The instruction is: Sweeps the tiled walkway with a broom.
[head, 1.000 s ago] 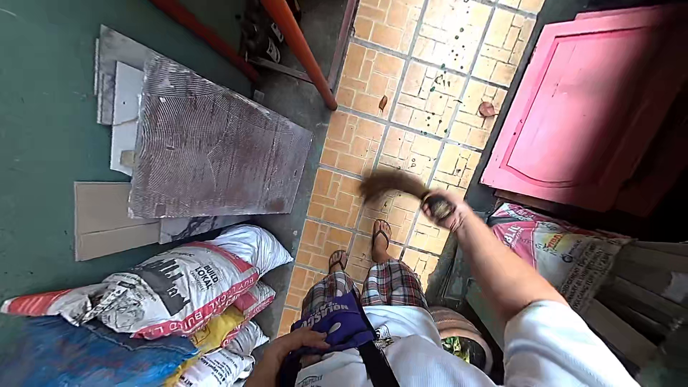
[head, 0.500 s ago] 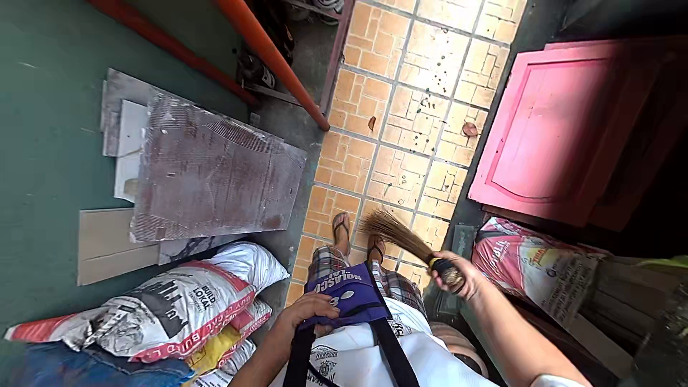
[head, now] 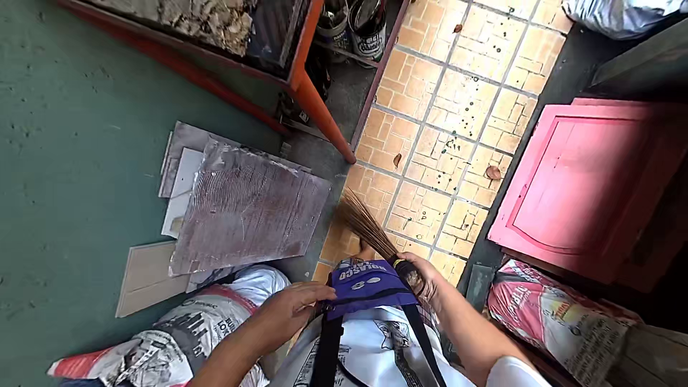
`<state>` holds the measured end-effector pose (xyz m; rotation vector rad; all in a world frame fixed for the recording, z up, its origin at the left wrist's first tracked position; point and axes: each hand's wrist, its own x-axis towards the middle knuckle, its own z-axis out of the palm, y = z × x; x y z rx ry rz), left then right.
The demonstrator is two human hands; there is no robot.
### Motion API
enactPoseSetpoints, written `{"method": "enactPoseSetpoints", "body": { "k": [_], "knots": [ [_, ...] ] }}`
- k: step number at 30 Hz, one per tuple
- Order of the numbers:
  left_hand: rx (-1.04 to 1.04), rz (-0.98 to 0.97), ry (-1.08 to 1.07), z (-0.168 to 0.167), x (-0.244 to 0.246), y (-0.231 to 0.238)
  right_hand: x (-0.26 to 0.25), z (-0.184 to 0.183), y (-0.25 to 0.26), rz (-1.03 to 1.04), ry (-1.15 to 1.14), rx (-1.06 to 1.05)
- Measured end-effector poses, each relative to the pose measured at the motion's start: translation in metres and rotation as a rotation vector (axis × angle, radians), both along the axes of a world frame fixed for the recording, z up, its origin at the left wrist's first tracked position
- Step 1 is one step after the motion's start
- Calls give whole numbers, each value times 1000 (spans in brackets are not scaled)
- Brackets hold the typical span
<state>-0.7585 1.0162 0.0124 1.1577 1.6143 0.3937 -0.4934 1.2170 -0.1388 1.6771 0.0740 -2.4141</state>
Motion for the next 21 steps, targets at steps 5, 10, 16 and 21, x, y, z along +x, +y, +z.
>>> {"method": "enactPoseSetpoints", "body": {
  "k": [5, 10, 16, 21],
  "knots": [
    [383, -12, 411, 34, -77, 46, 6, -27, 136, 14, -161, 321],
    [794, 12, 604, 83, -123, 134, -11, -36, 122, 279, -292, 820],
    [861, -59, 704, 113, -159, 252, -30, 30, 94, -42, 4, 45],
    [685, -90, 775, 112, -175, 336, -70, -35, 169, 220, 85, -167]
  ]
}}
